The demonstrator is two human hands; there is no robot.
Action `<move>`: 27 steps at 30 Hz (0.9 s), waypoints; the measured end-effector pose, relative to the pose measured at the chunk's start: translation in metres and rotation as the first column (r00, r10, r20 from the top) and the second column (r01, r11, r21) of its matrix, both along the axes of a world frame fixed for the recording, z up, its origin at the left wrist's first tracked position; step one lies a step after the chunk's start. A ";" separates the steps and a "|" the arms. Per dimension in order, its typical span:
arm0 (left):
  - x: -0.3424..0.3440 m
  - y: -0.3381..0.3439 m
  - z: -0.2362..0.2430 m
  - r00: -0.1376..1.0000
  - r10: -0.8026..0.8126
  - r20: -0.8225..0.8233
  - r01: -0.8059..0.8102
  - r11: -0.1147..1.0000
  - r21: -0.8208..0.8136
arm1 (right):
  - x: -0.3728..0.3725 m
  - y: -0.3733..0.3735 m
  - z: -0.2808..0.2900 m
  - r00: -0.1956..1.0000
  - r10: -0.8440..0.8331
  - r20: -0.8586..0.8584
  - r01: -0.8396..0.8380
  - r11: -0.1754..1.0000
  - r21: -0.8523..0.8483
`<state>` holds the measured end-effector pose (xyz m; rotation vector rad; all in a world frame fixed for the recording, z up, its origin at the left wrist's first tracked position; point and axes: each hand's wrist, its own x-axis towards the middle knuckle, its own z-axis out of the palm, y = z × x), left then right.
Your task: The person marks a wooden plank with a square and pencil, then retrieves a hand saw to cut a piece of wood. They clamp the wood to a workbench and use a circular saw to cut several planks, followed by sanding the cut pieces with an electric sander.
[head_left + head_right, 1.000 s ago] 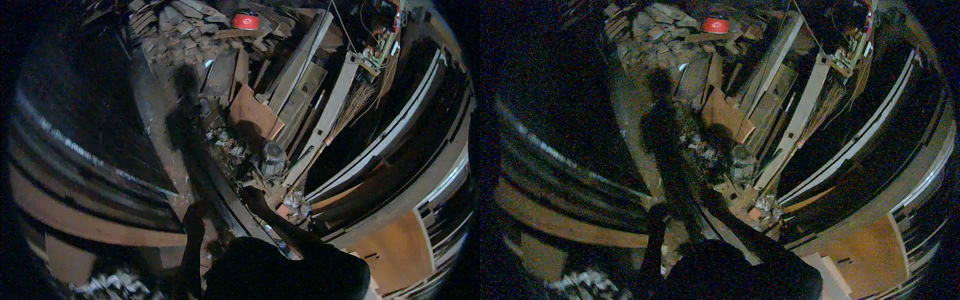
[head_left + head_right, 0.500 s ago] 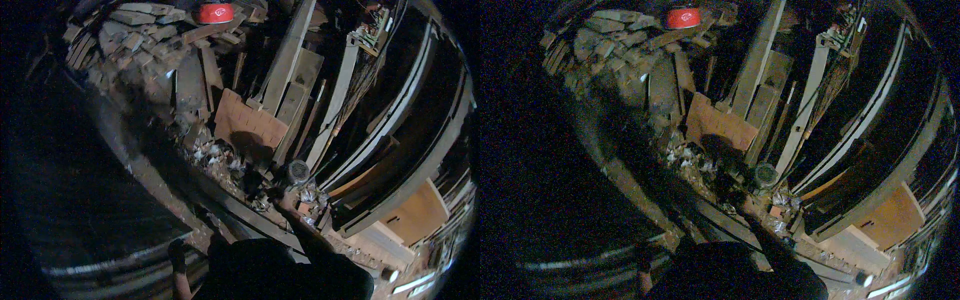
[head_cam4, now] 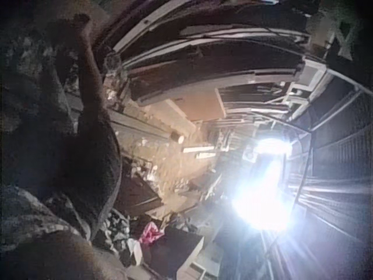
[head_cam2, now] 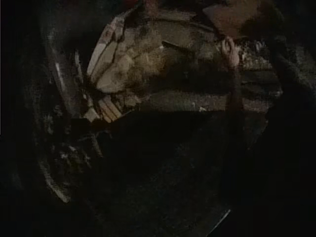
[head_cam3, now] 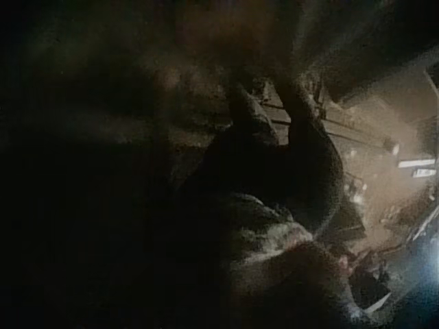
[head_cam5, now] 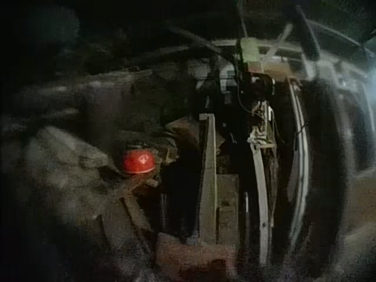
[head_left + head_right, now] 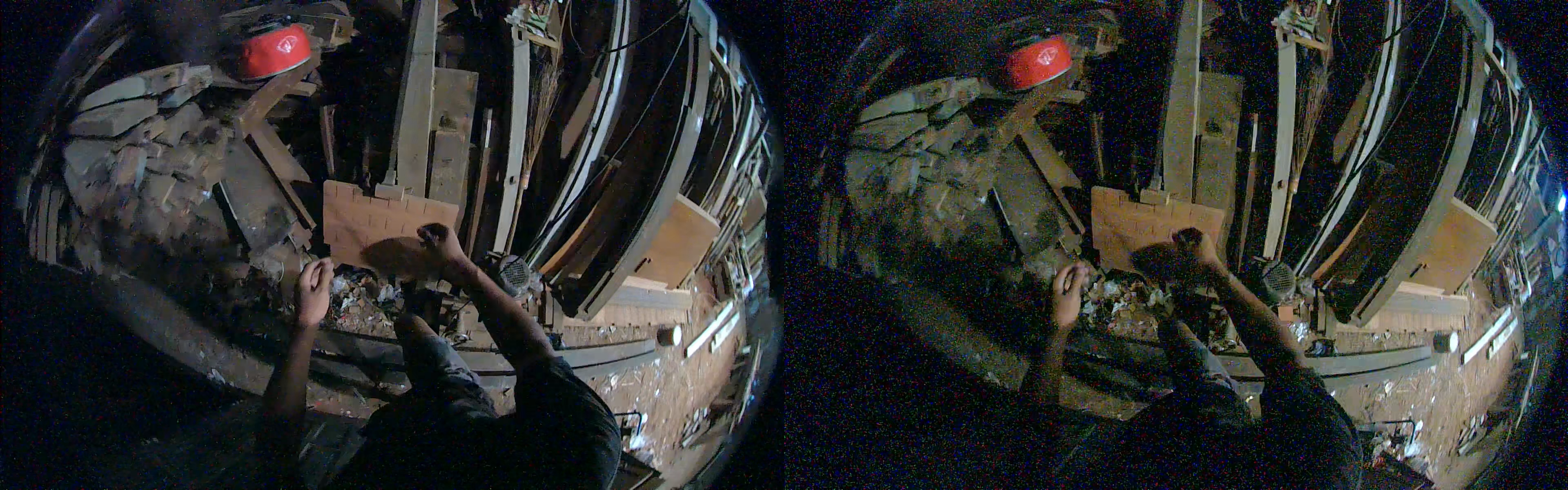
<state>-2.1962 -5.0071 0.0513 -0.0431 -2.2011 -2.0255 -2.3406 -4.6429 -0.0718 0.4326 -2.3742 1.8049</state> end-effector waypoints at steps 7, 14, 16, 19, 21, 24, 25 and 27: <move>-0.182 0.015 0.039 0.972 -0.194 -0.131 0.187 0.980 -0.064 | -0.113 -0.058 0.078 0.956 -0.229 0.184 0.213 0.972 0.103; -0.334 0.059 0.075 0.979 -0.204 -0.025 0.189 0.942 -0.278 | -0.271 -0.061 0.079 0.940 -0.342 0.010 0.334 0.922 0.194; -0.390 0.083 0.077 0.968 -0.229 -0.100 0.193 0.939 -0.285 | -0.343 -0.060 0.075 0.871 -0.491 0.019 0.480 0.860 0.175; -0.475 0.093 0.048 0.966 -0.232 -0.113 0.223 0.970 -0.093 | -0.409 -0.087 0.065 0.878 -0.475 -0.062 0.478 0.860 0.179; -0.499 0.115 0.052 0.978 -0.196 -0.071 0.188 0.977 -0.103 | -0.437 -0.097 0.064 0.909 -0.414 -0.045 0.417 0.904 0.098; -0.530 0.143 0.045 0.973 -0.211 -0.096 0.205 0.976 -0.072 | -0.462 -0.101 0.036 0.819 -0.526 -0.231 0.571 0.787 0.233; -0.538 0.149 0.043 0.973 -0.211 -0.087 0.206 0.976 -0.068 | -0.463 -0.103 0.031 0.776 -0.592 -0.217 0.630 0.732 0.260; -0.553 0.157 0.043 0.974 -0.214 -0.078 0.210 0.976 -0.067 | -0.464 -0.099 0.029 0.787 -0.591 -0.181 0.617 0.742 0.262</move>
